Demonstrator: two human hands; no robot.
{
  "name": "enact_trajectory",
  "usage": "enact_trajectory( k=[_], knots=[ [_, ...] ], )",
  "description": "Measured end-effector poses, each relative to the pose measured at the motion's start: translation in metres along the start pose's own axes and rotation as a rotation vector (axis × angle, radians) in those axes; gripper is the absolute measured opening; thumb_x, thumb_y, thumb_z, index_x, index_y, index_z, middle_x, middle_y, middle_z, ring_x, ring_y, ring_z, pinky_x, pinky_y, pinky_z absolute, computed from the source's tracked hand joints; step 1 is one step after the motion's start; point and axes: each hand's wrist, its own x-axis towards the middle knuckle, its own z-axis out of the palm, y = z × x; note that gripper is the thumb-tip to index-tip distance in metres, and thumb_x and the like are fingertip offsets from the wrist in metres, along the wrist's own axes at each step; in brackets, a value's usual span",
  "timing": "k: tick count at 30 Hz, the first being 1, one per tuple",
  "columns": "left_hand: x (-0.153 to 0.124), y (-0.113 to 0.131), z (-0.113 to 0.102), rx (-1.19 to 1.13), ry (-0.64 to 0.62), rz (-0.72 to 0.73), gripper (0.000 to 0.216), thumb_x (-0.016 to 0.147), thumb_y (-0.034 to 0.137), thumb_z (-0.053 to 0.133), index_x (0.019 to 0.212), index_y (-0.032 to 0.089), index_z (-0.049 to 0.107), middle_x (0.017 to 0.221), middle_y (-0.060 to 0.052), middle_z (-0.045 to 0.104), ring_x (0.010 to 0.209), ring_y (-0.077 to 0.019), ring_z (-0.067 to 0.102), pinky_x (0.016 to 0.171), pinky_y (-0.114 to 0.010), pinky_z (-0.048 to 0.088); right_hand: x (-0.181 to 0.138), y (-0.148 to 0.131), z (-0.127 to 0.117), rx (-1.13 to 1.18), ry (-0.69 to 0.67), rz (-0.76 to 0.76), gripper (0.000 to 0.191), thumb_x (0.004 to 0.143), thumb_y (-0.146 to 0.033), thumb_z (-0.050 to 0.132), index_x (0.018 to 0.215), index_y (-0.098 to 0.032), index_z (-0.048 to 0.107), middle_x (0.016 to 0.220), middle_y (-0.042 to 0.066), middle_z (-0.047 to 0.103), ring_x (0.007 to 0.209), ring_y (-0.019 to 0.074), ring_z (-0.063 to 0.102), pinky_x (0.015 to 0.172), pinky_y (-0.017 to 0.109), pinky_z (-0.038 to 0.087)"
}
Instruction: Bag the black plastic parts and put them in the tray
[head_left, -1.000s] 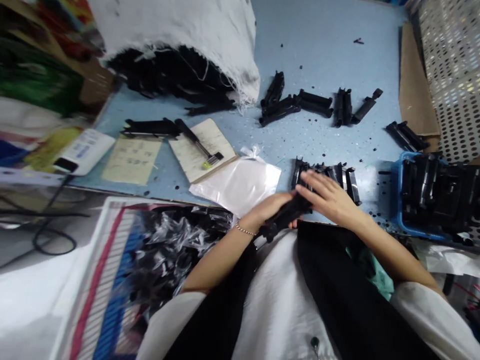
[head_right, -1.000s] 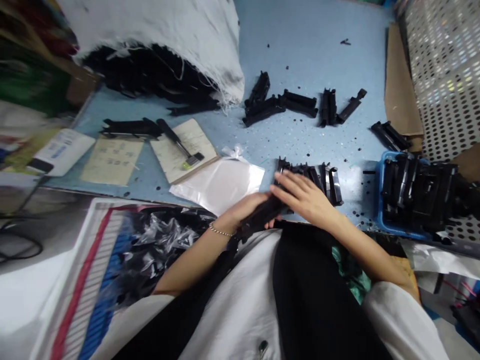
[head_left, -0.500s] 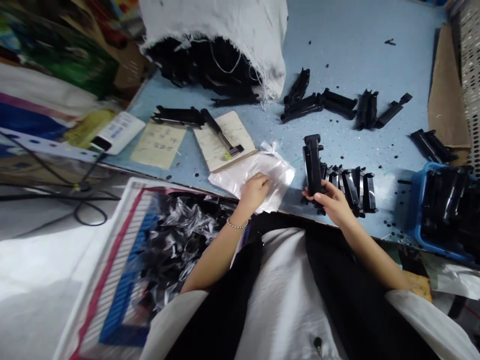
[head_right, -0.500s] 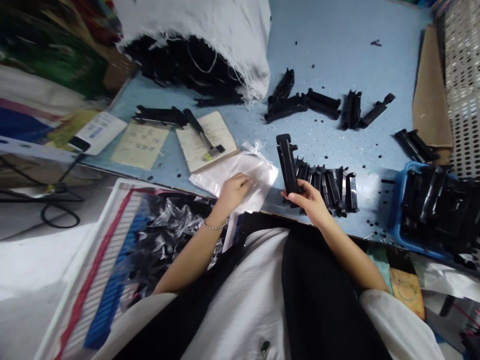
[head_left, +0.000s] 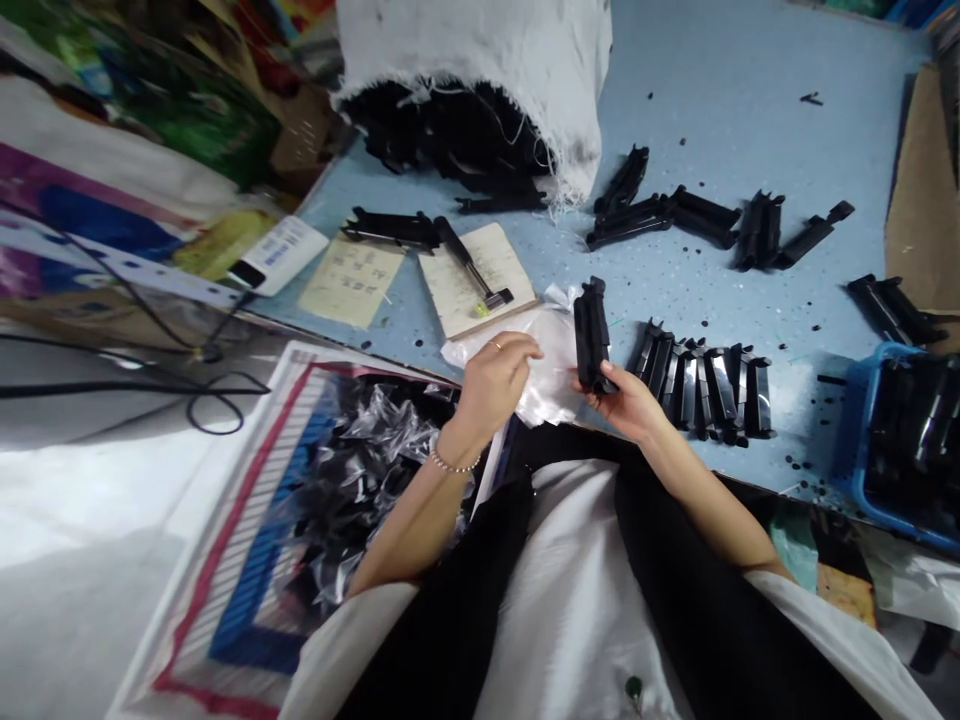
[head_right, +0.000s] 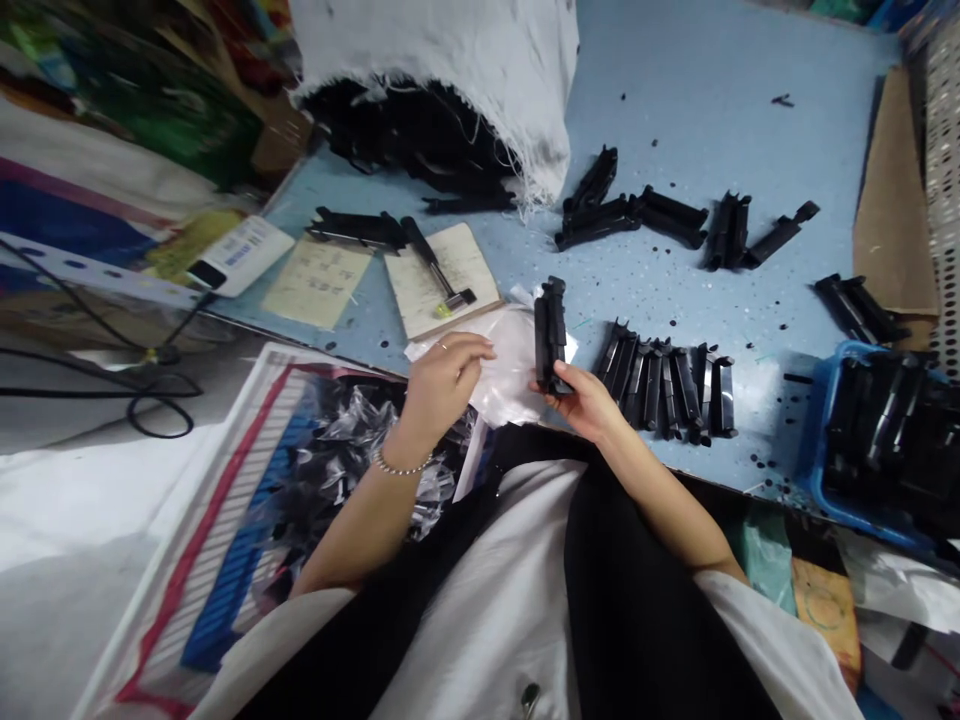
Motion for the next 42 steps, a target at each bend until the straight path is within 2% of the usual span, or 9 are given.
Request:
enact_trajectory(
  k=[8,13,19,22,26,30,33,37,42],
  knots=[
    [0.009,-0.010,-0.006,0.199,-0.117,0.023,0.046,0.082,0.009,0.051,0.121,0.021,0.070,0.132,-0.009,0.062,0.101,-0.0229,0.065,0.097,-0.038,0.053,-0.029,-0.013,-0.001,-0.070,-0.033,-0.090,0.034,0.074,-0.040,0.083,0.097,-0.018,0.073,0.106,0.007,0.078,0.082,0.0171,0.074,0.065,0.024,0.058],
    [0.014,-0.022,-0.001,0.001,-0.166,-0.036,0.051,0.078,0.009,0.056,0.127,0.020,0.067,0.133,-0.010,0.058,0.075,-0.0135,0.062,0.082,-0.036,0.058,-0.065,-0.010,-0.019,-0.003,-0.327,0.276,0.049,0.074,-0.053,0.079,0.102,-0.013,0.074,0.086,0.009,0.079,0.061,0.0120,0.066,0.056,0.021,0.055],
    [0.000,-0.012,0.001,0.032,-0.243,0.086,0.074,0.080,0.003,0.050,0.151,0.025,0.047,0.156,-0.010,0.044,0.138,-0.0276,0.050,0.114,-0.042,0.047,-0.036,0.009,-0.019,0.171,-0.274,0.500,0.047,0.080,-0.053,0.070,0.097,-0.010,0.069,0.077,0.007,0.076,0.051,0.0065,0.054,0.049,0.015,0.049],
    [-0.018,0.004,0.006,0.045,-0.320,0.234,0.079,0.084,0.001,0.046,0.157,0.026,0.034,0.162,-0.009,0.038,0.149,-0.0266,0.039,0.123,-0.044,0.038,-0.014,0.010,-0.005,0.034,-0.148,0.329,0.041,0.081,-0.054,0.070,0.094,-0.015,0.066,0.075,0.004,0.072,0.052,0.0084,0.052,0.048,0.019,0.049],
    [-0.033,0.013,0.014,0.060,-0.406,0.331,0.085,0.084,-0.002,0.044,0.162,0.026,0.021,0.163,-0.012,0.035,0.149,-0.0251,0.039,0.123,-0.044,0.039,-0.004,0.018,0.010,-0.520,0.026,-0.213,0.038,0.083,-0.052,0.070,0.101,-0.019,0.066,0.089,0.003,0.069,0.077,0.0159,0.063,0.068,0.027,0.056],
    [-0.038,0.011,0.007,0.090,-0.373,0.363,0.071,0.088,0.006,0.052,0.155,0.024,0.039,0.151,-0.014,0.051,0.139,-0.0265,0.052,0.116,-0.046,0.047,-0.010,0.020,0.009,-0.971,-0.228,-0.421,0.057,0.085,-0.050,0.070,0.130,-0.017,0.058,0.120,0.012,0.066,0.108,0.0246,0.064,0.095,0.042,0.055],
    [-0.048,0.018,-0.023,0.128,-0.206,0.279,0.037,0.096,0.020,0.055,0.132,0.022,0.062,0.127,-0.011,0.068,0.119,-0.0225,0.065,0.107,-0.040,0.053,-0.012,0.009,0.002,-1.116,-0.373,-0.398,0.051,0.096,-0.048,0.057,0.137,-0.018,0.056,0.122,0.013,0.068,0.110,0.0255,0.067,0.097,0.044,0.055],
    [-0.075,0.010,-0.103,0.255,-0.073,-0.020,0.030,0.093,0.042,0.063,0.116,0.025,0.071,0.117,-0.006,0.073,0.107,-0.0219,0.068,0.099,-0.036,0.055,-0.007,0.001,-0.004,-1.559,-0.204,-0.633,0.043,0.096,-0.031,0.059,0.137,-0.017,0.060,0.148,0.019,0.054,0.139,0.0343,0.048,0.115,0.057,0.041],
    [-0.114,-0.086,-0.188,0.640,-0.145,-0.625,0.026,0.078,0.041,0.062,0.090,0.020,0.071,0.090,-0.008,0.075,0.087,-0.0290,0.070,0.085,-0.045,0.056,-0.001,0.010,-0.007,-1.761,-0.224,-0.718,0.043,0.095,-0.019,0.057,0.138,-0.013,0.059,0.154,0.018,0.048,0.147,0.0336,0.038,0.120,0.055,0.038]
  ],
)
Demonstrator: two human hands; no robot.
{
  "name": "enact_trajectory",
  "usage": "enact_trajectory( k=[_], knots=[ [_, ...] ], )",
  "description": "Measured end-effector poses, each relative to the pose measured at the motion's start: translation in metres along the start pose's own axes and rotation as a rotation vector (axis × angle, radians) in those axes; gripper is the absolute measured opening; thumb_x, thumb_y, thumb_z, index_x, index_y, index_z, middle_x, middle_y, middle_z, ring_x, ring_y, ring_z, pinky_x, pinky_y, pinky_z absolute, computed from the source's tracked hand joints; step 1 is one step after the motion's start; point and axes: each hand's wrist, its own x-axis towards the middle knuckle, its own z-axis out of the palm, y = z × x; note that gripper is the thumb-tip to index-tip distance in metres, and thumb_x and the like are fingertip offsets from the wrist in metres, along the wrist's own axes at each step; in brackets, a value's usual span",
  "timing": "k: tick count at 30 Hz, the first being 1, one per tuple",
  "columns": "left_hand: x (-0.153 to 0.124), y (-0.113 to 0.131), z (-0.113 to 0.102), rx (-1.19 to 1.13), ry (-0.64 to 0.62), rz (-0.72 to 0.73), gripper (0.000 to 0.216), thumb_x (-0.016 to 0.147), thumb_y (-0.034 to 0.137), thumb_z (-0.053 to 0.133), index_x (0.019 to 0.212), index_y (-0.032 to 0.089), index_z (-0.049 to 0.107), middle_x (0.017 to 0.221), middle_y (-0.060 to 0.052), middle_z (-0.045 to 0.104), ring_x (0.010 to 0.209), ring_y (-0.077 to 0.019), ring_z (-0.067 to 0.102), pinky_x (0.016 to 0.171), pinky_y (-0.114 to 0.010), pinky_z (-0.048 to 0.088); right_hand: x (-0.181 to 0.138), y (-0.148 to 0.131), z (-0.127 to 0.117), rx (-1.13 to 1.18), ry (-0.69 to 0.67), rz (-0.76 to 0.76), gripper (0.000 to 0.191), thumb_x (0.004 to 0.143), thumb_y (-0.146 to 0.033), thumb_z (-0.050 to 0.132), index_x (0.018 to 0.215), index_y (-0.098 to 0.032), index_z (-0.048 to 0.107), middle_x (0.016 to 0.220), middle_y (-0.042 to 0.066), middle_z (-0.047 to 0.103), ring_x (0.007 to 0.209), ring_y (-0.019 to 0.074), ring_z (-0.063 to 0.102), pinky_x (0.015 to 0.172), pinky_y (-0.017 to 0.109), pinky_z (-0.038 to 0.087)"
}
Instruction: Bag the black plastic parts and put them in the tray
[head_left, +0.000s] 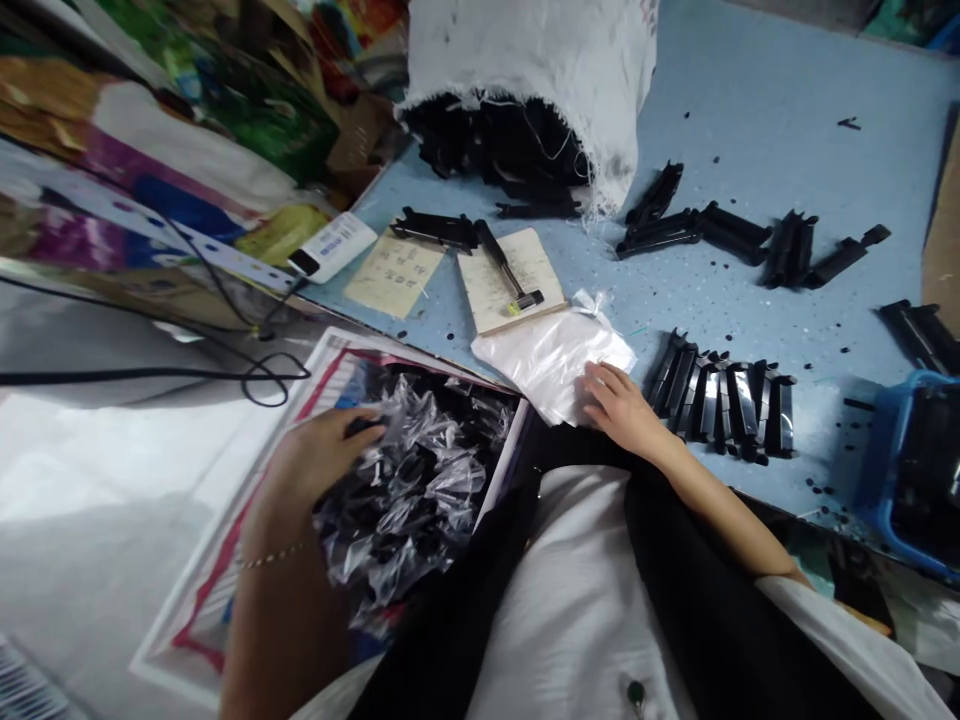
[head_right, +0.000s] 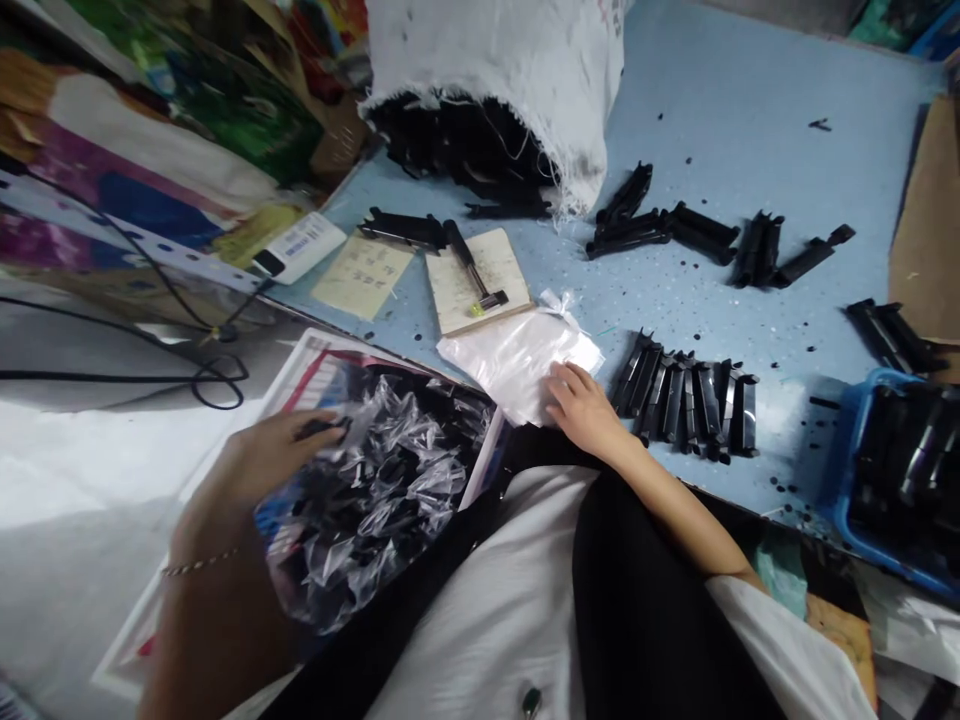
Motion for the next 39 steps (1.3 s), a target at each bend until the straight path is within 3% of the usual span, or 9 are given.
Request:
enact_trajectory(
  k=[3,5,9,12,15,19,23,31,39],
  knots=[
    [0.023,-0.037,0.025,0.132,0.004,-0.152,0.010,0.069,0.029,0.059,0.069,0.019,0.060,0.065,-0.009,0.065,0.078,-0.0339,0.068,0.079,-0.051,0.056,-0.003,0.005,-0.007,0.091,0.045,-0.017,0.038,0.099,-0.022,0.051,0.135,-0.017,0.061,0.146,0.015,0.056,0.140,0.0288,0.047,0.119,0.051,0.041],
    [0.030,-0.021,0.044,0.091,0.114,-0.086,0.011,0.073,0.026,0.055,0.078,0.019,0.062,0.074,-0.011,0.067,0.089,-0.0359,0.068,0.085,-0.053,0.055,-0.005,0.009,-0.016,0.149,0.081,0.019,0.036,0.100,-0.024,0.049,0.132,-0.019,0.062,0.139,0.015,0.061,0.134,0.0277,0.053,0.116,0.051,0.043],
    [0.023,0.097,0.079,-0.147,0.355,0.290,0.028,0.091,0.029,0.051,0.112,0.016,0.063,0.114,-0.016,0.066,0.111,-0.0302,0.062,0.100,-0.047,0.050,-0.006,0.012,-0.032,0.262,0.143,0.110,0.030,0.100,-0.027,0.048,0.123,-0.021,0.066,0.124,0.012,0.068,0.121,0.0264,0.063,0.108,0.048,0.049],
    [0.011,0.199,0.105,-0.247,0.259,0.664,0.019,0.091,0.033,0.063,0.104,0.019,0.064,0.113,-0.012,0.063,0.103,-0.0253,0.063,0.092,-0.039,0.054,-0.006,0.009,-0.038,0.324,0.189,0.135,0.027,0.099,-0.028,0.049,0.118,-0.022,0.067,0.118,0.011,0.070,0.114,0.0246,0.066,0.103,0.045,0.051],
    [0.014,0.254,0.122,-0.156,0.174,0.721,0.010,0.090,0.026,0.066,0.094,0.017,0.066,0.110,-0.014,0.064,0.102,-0.0280,0.063,0.088,-0.041,0.053,-0.012,0.008,-0.043,0.354,0.223,0.151,0.025,0.098,-0.030,0.050,0.114,-0.022,0.068,0.115,0.010,0.070,0.112,0.0238,0.066,0.102,0.043,0.051],
    [0.041,0.252,0.124,-0.485,-0.006,0.646,0.020,0.095,0.023,0.057,0.078,0.018,0.067,0.088,-0.006,0.065,0.087,-0.0192,0.064,0.082,-0.033,0.052,-0.020,0.009,-0.045,0.466,0.217,0.308,0.028,0.096,-0.038,0.052,0.112,-0.021,0.068,0.109,0.009,0.072,0.100,0.0222,0.069,0.090,0.038,0.055],
    [0.054,0.240,0.117,-0.855,-0.112,0.585,0.010,0.083,0.025,0.072,0.077,0.018,0.070,0.081,-0.002,0.065,0.077,-0.0148,0.063,0.074,-0.028,0.052,-0.002,0.005,-0.037,0.570,0.078,0.481,0.037,0.095,-0.053,0.051,0.108,-0.022,0.065,0.087,0.004,0.072,0.071,0.0188,0.068,0.065,0.031,0.054],
    [0.044,0.237,0.097,-1.011,0.022,0.434,0.011,0.091,0.026,0.062,0.085,0.019,0.069,0.081,-0.005,0.072,0.071,-0.0164,0.070,0.066,-0.032,0.056,0.038,0.009,-0.023,0.121,0.116,0.356,0.031,0.089,-0.052,0.045,0.073,-0.027,0.055,0.073,0.007,0.067,0.069,0.0263,0.064,0.064,0.035,0.043],
    [0.036,0.249,0.106,-1.047,-0.092,0.619,0.019,0.074,0.015,0.081,0.085,0.023,0.068,0.071,0.002,0.072,0.063,-0.0153,0.069,0.058,-0.027,0.059,0.035,0.013,-0.030,0.347,0.095,0.344,0.046,0.083,-0.069,0.054,0.065,-0.027,0.061,0.054,0.000,0.054,0.053,0.0205,0.052,0.054,0.033,0.042]
  ],
)
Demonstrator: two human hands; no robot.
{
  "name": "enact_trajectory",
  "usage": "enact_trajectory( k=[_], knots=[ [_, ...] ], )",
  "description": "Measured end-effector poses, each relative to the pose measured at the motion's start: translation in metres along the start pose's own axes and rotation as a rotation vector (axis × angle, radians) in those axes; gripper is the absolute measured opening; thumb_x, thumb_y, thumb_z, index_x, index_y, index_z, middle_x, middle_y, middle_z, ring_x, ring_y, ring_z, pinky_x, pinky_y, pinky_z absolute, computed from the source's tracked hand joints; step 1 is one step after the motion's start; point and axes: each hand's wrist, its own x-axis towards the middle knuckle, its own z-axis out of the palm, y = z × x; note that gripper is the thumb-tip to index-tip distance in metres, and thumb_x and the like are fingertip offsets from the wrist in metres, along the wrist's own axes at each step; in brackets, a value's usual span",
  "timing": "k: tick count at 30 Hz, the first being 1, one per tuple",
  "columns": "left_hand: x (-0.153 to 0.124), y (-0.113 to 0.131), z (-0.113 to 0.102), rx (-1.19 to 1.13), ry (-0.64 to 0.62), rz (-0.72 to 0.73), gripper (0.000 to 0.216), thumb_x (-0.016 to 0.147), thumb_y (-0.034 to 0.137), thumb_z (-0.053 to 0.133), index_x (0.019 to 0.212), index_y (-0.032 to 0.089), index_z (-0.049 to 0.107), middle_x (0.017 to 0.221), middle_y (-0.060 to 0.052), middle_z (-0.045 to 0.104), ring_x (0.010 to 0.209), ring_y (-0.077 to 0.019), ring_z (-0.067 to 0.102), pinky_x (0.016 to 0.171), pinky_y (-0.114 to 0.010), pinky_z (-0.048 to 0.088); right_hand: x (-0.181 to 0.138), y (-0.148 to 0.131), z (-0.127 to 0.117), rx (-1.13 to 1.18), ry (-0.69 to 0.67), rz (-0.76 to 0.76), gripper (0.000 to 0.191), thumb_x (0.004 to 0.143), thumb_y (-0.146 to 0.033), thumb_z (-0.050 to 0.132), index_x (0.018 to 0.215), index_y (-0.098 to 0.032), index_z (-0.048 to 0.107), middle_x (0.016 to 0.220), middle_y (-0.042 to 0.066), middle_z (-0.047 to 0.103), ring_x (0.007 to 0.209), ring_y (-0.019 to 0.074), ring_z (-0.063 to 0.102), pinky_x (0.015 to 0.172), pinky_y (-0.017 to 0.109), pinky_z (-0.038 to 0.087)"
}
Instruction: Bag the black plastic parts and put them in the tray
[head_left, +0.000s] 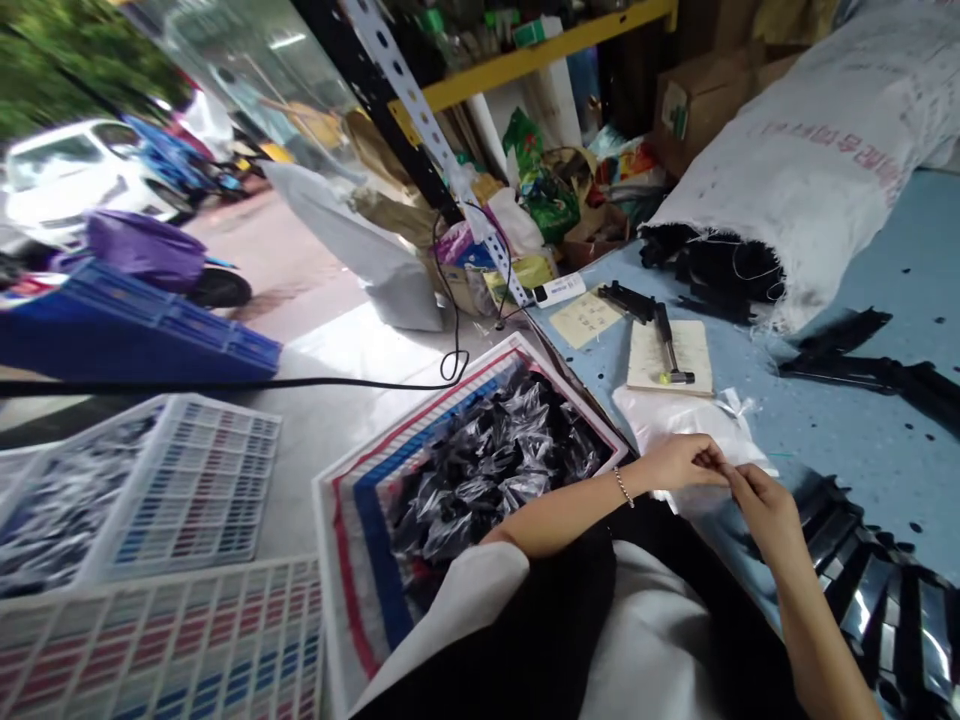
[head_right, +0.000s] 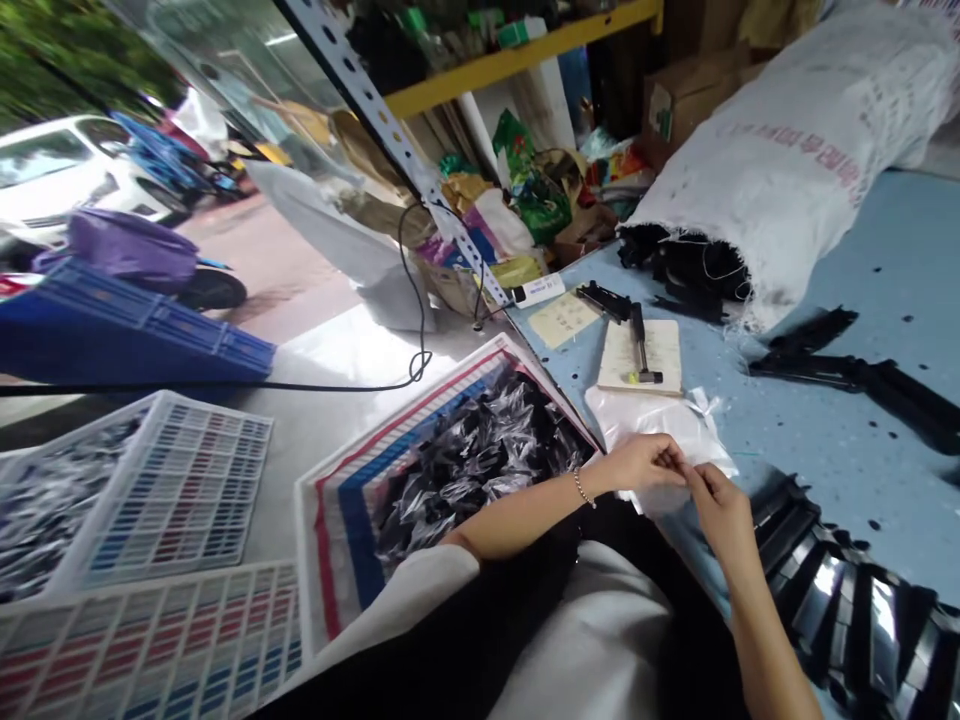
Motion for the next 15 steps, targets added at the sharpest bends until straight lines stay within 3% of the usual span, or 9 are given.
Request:
enact_trajectory(
  k=[3,7,10,13,15],
  knots=[
    [0.004,-0.001,-0.007,-0.025,0.090,0.009,0.014,0.080,0.011,0.074,0.085,0.023,0.068,0.077,0.000,0.074,0.067,-0.0157,0.070,0.063,-0.030,0.062,-0.001,0.003,0.001,0.064,-0.023,0.040,0.046,0.084,-0.067,0.056,0.065,-0.026,0.063,0.052,-0.001,0.052,0.050,0.0191,0.049,0.051,0.032,0.040],
    [0.004,0.011,-0.027,0.140,0.070,0.060,0.019,0.085,0.005,0.062,0.090,0.021,0.070,0.090,-0.004,0.074,0.084,-0.0188,0.071,0.080,-0.033,0.062,-0.003,0.009,-0.008,-0.065,-0.039,-0.046,0.044,0.089,-0.061,0.051,0.068,-0.026,0.065,0.057,0.002,0.060,0.055,0.0220,0.059,0.057,0.034,0.048],
    [0.001,0.015,-0.037,0.302,0.005,0.124,0.035,0.082,-0.004,0.047,0.085,0.017,0.074,0.095,-0.007,0.071,0.096,-0.0205,0.070,0.094,-0.035,0.057,-0.005,0.015,-0.035,-0.301,-0.093,-0.223,0.032,0.095,-0.042,0.046,0.089,-0.025,0.073,0.088,0.008,0.076,0.081,0.0264,0.072,0.076,0.038,0.056],
    [-0.002,0.006,-0.038,0.316,-0.072,0.135,0.039,0.077,-0.003,0.046,0.092,0.016,0.077,0.100,-0.008,0.069,0.096,-0.0197,0.069,0.094,-0.035,0.056,-0.006,0.024,-0.069,-0.622,-0.085,-0.389,0.044,0.091,-0.011,0.040,0.121,-0.022,0.071,0.131,0.012,0.070,0.119,0.0274,0.066,0.101,0.045,0.052],
    [-0.003,-0.001,-0.033,0.309,-0.087,0.118,0.043,0.074,0.000,0.050,0.102,0.017,0.077,0.106,-0.008,0.069,0.093,-0.0179,0.069,0.087,-0.032,0.057,-0.003,0.031,-0.086,-0.804,-0.177,-0.435,0.049,0.085,-0.001,0.043,0.118,-0.020,0.073,0.135,0.012,0.068,0.126,0.0283,0.062,0.104,0.047,0.050]
  ],
)
